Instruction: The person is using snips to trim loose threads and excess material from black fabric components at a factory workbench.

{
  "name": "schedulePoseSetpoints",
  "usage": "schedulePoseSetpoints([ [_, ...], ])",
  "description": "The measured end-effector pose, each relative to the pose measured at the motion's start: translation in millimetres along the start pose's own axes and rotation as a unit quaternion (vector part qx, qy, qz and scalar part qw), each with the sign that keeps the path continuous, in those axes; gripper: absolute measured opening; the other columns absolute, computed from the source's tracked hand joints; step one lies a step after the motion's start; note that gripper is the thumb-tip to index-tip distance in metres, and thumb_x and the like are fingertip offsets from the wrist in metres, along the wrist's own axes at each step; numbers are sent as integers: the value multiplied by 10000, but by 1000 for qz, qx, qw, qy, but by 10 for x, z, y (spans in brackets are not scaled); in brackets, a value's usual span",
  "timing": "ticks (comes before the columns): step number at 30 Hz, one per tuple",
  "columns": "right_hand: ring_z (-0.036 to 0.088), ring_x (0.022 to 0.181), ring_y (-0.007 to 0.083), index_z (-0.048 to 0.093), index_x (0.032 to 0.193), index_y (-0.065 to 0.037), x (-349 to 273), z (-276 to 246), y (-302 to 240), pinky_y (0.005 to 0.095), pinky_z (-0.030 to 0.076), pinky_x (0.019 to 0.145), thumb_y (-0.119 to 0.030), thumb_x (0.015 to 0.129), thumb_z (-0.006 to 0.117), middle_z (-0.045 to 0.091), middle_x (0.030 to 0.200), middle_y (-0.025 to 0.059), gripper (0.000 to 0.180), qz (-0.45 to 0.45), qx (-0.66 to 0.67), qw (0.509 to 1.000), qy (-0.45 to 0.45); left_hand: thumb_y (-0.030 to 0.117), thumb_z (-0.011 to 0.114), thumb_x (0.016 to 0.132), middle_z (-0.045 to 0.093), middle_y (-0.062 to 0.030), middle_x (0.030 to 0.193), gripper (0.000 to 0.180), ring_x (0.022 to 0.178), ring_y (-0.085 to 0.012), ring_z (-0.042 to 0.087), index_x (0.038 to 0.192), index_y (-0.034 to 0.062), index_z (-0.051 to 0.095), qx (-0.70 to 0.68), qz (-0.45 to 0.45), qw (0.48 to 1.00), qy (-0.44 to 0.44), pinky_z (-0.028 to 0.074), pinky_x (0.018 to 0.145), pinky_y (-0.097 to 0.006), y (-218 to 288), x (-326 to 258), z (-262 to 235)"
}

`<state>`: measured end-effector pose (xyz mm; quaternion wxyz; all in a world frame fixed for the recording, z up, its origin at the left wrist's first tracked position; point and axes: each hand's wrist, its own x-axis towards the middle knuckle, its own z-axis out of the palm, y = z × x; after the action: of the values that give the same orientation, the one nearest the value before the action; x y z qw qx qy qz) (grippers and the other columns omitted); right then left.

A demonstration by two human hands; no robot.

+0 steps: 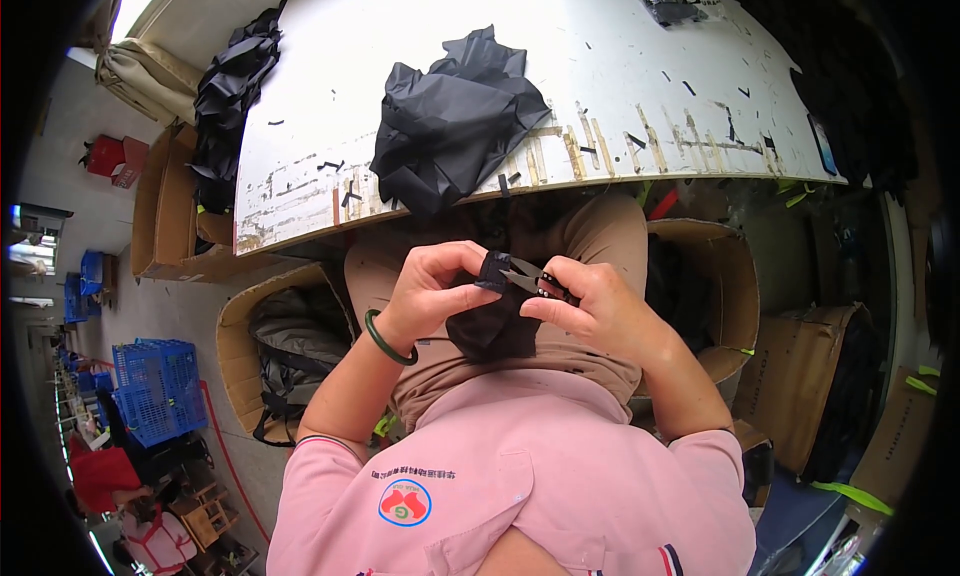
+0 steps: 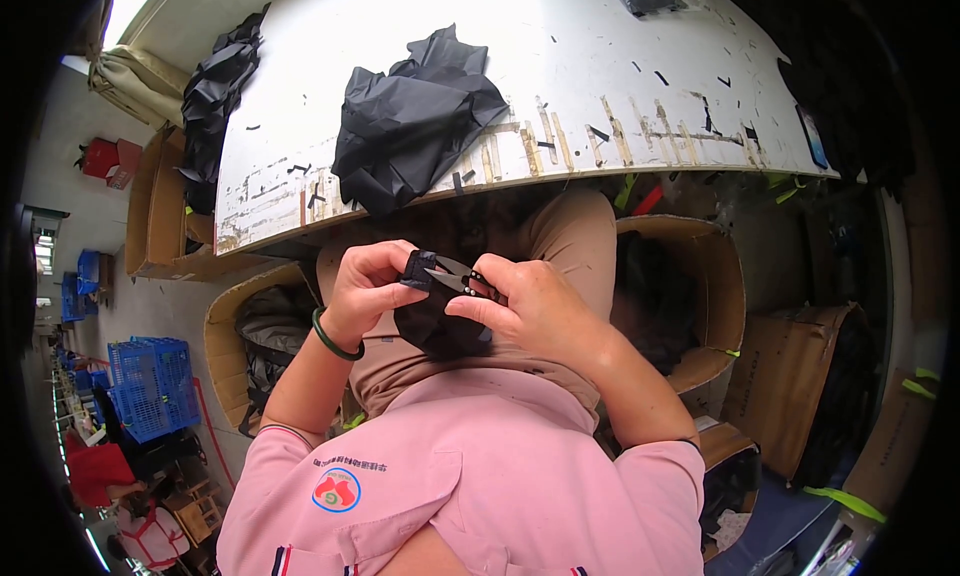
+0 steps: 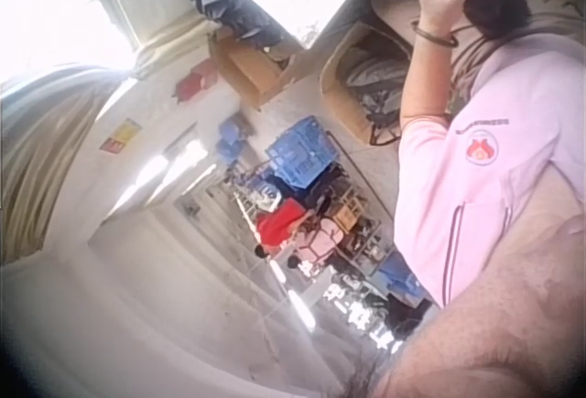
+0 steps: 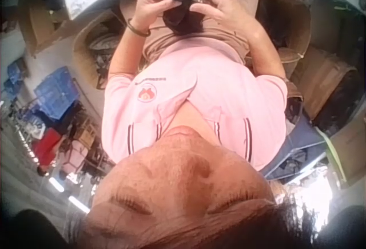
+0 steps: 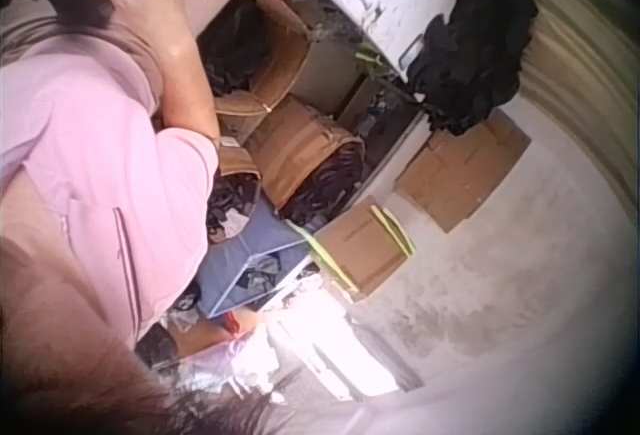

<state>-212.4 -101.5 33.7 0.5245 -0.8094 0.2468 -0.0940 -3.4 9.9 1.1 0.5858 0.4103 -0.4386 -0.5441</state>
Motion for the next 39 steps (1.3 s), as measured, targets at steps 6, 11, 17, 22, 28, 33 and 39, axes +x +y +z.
schedulePoseSetpoints([
  [6, 585, 580, 340, 531, 789, -37, -16, -51, -21, 401, 428, 524, -404, 829, 694, 580, 627, 138, 404, -38, -88, 995, -13, -68, 694, 735, 620, -86, 923, 113, 832, -133, 583, 832, -33, 647, -32, -74, 996, -41, 461, 743, -245, 28, 23, -35],
  [11, 592, 595, 346, 531, 791, -39, 1, -57, -33, 415, 445, 549, -422, 839, 673, 600, 647, 134, 411, -57, -112, 991, -50, -46, 699, 758, 642, -60, 896, 95, 832, -124, 583, 842, -25, 660, -11, -92, 991, -97, 452, 753, -248, 35, 55, -68],
  [17, 579, 594, 355, 520, 772, -29, 8, -24, 18, 418, 427, 538, -416, 842, 673, 583, 640, 146, 423, -61, -81, 994, -49, -34, 711, 754, 656, -68, 905, 112, 839, -126, 595, 857, -14, 673, 14, -79, 988, -129, 458, 771, -256, 38, 67, -80],
  [22, 504, 542, 337, 510, 741, -16, -5, -51, 79, 397, 392, 514, -391, 846, 681, 546, 619, 155, 425, -37, -51, 996, -60, -21, 709, 763, 671, -81, 907, 118, 849, -133, 610, 878, -14, 683, 32, -77, 985, -151, 471, 792, -262, 92, 97, -88],
  [28, 474, 511, 278, 535, 763, -4, -26, -145, 49, 370, 390, 508, -379, 843, 692, 517, 597, 151, 415, -31, 12, 992, -124, -34, 706, 751, 683, -96, 926, 138, 864, -147, 624, 886, -44, 675, -58, -144, 965, -209, 478, 803, -262, 120, 159, -175],
  [33, 527, 523, 287, 549, 777, -13, -30, -157, 62, 368, 412, 517, -397, 829, 697, 526, 590, 145, 415, -55, -20, 985, -161, -21, 712, 742, 690, -110, 922, 146, 858, -155, 636, 878, -53, 673, -129, -240, 913, -302, 488, 801, -258, 78, 232, -231],
  [39, 565, 553, 324, 580, 798, -51, -9, -107, 70, 399, 426, 523, -450, 828, 674, 549, 586, 131, 411, -115, -68, 975, -176, 0, 733, 728, 689, -122, 876, 127, 829, -180, 618, 832, -46, 676, -132, -312, 876, -344, 448, 794, -290, 29, 279, -211],
])
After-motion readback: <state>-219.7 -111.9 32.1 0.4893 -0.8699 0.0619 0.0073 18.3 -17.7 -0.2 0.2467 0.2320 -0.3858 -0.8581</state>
